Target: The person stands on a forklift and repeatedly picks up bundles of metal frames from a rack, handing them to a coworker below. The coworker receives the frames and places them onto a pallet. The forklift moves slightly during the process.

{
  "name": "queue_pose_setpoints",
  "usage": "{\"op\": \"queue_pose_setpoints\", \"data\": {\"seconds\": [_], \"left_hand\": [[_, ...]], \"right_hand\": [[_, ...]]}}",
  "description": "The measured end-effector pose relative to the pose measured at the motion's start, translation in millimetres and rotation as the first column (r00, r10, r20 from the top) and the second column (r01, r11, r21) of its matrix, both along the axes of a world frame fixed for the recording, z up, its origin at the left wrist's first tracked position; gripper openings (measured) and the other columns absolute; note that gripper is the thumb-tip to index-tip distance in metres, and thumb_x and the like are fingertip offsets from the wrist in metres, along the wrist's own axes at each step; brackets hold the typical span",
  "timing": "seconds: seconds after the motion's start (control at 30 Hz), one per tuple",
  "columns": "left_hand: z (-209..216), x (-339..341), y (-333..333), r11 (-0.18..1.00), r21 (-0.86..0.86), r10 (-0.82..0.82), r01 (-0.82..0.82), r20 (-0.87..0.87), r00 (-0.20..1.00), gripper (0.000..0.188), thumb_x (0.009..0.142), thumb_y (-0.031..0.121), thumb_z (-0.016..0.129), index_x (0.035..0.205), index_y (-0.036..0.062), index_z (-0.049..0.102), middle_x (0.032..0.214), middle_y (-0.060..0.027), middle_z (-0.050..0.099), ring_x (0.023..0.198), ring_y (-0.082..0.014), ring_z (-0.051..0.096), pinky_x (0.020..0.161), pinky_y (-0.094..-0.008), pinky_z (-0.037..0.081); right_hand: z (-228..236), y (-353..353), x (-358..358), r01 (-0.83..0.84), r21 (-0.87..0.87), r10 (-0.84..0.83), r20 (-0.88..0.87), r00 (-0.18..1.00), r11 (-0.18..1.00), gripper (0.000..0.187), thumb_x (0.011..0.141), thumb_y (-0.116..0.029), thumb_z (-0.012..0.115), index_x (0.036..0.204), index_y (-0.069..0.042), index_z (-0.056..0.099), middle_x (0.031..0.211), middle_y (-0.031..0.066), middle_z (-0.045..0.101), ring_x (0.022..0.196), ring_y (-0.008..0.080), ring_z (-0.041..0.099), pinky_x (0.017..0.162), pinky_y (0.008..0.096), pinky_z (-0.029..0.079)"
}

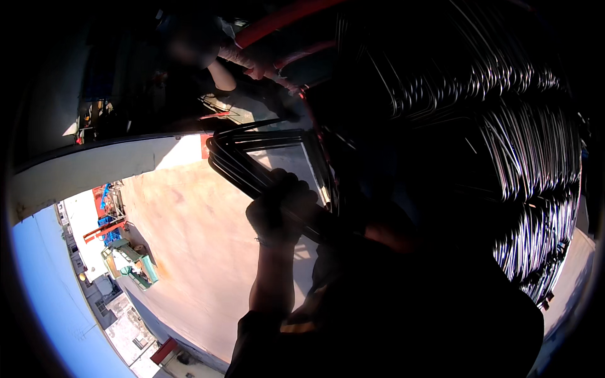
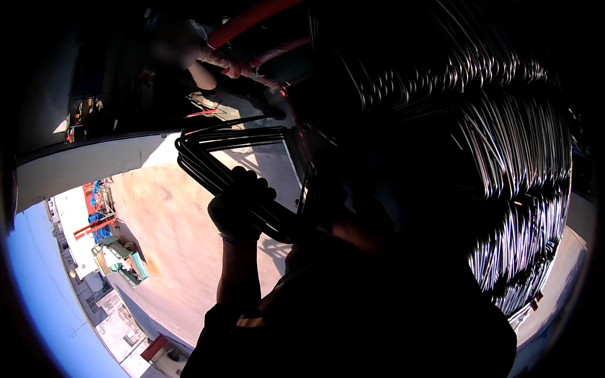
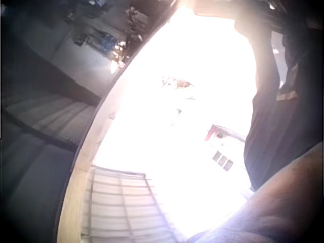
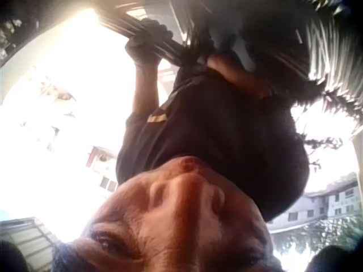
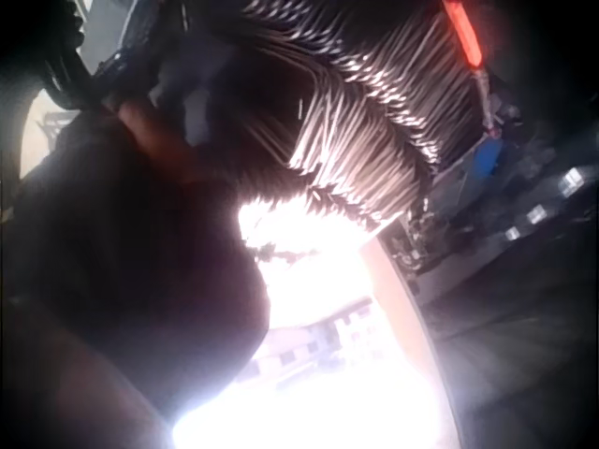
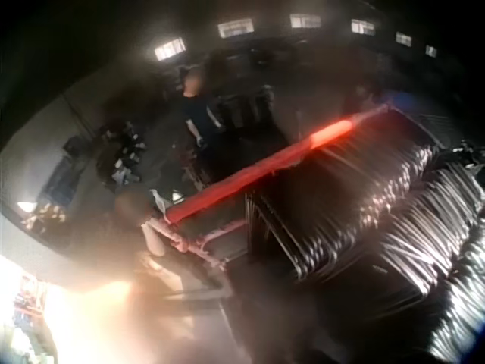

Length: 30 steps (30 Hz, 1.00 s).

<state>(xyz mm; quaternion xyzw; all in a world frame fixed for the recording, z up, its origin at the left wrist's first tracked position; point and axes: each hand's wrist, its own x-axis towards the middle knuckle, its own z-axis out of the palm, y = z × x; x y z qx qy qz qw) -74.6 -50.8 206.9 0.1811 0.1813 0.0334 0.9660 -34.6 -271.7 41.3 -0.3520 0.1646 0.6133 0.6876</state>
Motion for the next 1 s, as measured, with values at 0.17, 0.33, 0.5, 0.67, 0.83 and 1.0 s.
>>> {"op": "queue_pose_setpoints", "data": {"seconds": [0.17,0.33,0.5,0.67,0.83,1.0], "left_hand": [[-8.7,32.3,-16.0,0.989,0.032,-0.138,0.143,-0.125,0.983,0.022,0.09,0.024,0.067,0.103,0.0094,0.056,0.078,-0.0023,0.053,0.072,-0.0202,0.051,0.071,-0.0376,0.042],[-28.0,76.5,-26.0,0.949,0.114,-0.28,0.294,-0.124,0.952,0.028,0.091,0.027,0.068,0.108,0.0069,0.058,0.078,-0.0021,0.053,0.073,-0.0191,0.052,0.07,-0.036,0.041],[-39.7,123.4,-30.6,0.915,0.049,-0.398,0.401,-0.063,0.915,0.038,0.09,0.028,0.07,0.118,0.0046,0.061,0.082,-0.0033,0.057,0.076,-0.0201,0.052,0.073,-0.0351,0.041],[-60.2,165.2,-29.2,0.898,0.104,-0.412,0.427,-0.144,0.9,0.043,0.086,0.023,0.07,0.123,0.0037,0.064,0.087,-0.0055,0.062,0.078,-0.0229,0.056,0.079,-0.0383,0.046],[-108.8,223.6,-6.7,0.856,0.062,-0.516,0.513,0.072,0.854,0.045,0.084,0.019,0.068,0.126,0.0021,0.066,0.096,-0.0089,0.068,0.083,-0.0262,0.062,0.085,-0.0448,0.052],[-124.9,307.9,-31.6,0.906,0.157,-0.378,0.394,-0.121,0.918,0.046,0.083,0.01,0.069,0.128,0.0014,0.065,0.108,-0.0119,0.072,0.099,-0.0301,0.069,0.091,-0.0459,0.06]], "right_hand": [[-18.4,-6.9,-4.2,0.148,-0.035,-0.151,-0.083,0.985,0.988,0.045,0.11,-0.036,0.052,0.143,-0.006,0.06,0.14,0.015,0.065,0.126,0.0288,0.065,0.106,0.0435,0.056],[-37.3,2.4,0.4,0.301,-0.032,-0.303,-0.151,0.941,0.953,0.044,0.109,-0.034,0.053,0.142,-0.006,0.06,0.139,0.0148,0.066,0.125,0.0287,0.066,0.105,0.0438,0.057],[-59.6,19.8,21.8,0.436,-0.021,-0.432,-0.191,0.881,0.9,0.043,0.109,-0.033,0.053,0.142,-0.006,0.061,0.138,0.0147,0.067,0.124,0.0286,0.066,0.104,0.044,0.058],[-101.0,43.3,54.8,0.604,0.034,-0.594,-0.144,0.791,0.796,0.042,0.109,-0.032,0.053,0.141,-0.005,0.061,0.137,0.0145,0.067,0.123,0.0285,0.067,0.104,0.0443,0.058],[-148.2,57.6,99.1,0.766,0.255,-0.755,-0.163,0.635,0.589,0.041,0.109,-0.031,0.054,0.14,-0.005,0.062,0.135,0.0143,0.068,0.122,0.0284,0.067,0.103,0.0445,0.059],[-211.4,73.7,141.8,0.673,0.334,-0.706,0.582,0.403,0.659,0.038,0.109,-0.029,0.054,0.139,-0.009,0.063,0.135,0.013,0.068,0.118,0.0291,0.068,0.102,0.0463,0.058]]}}
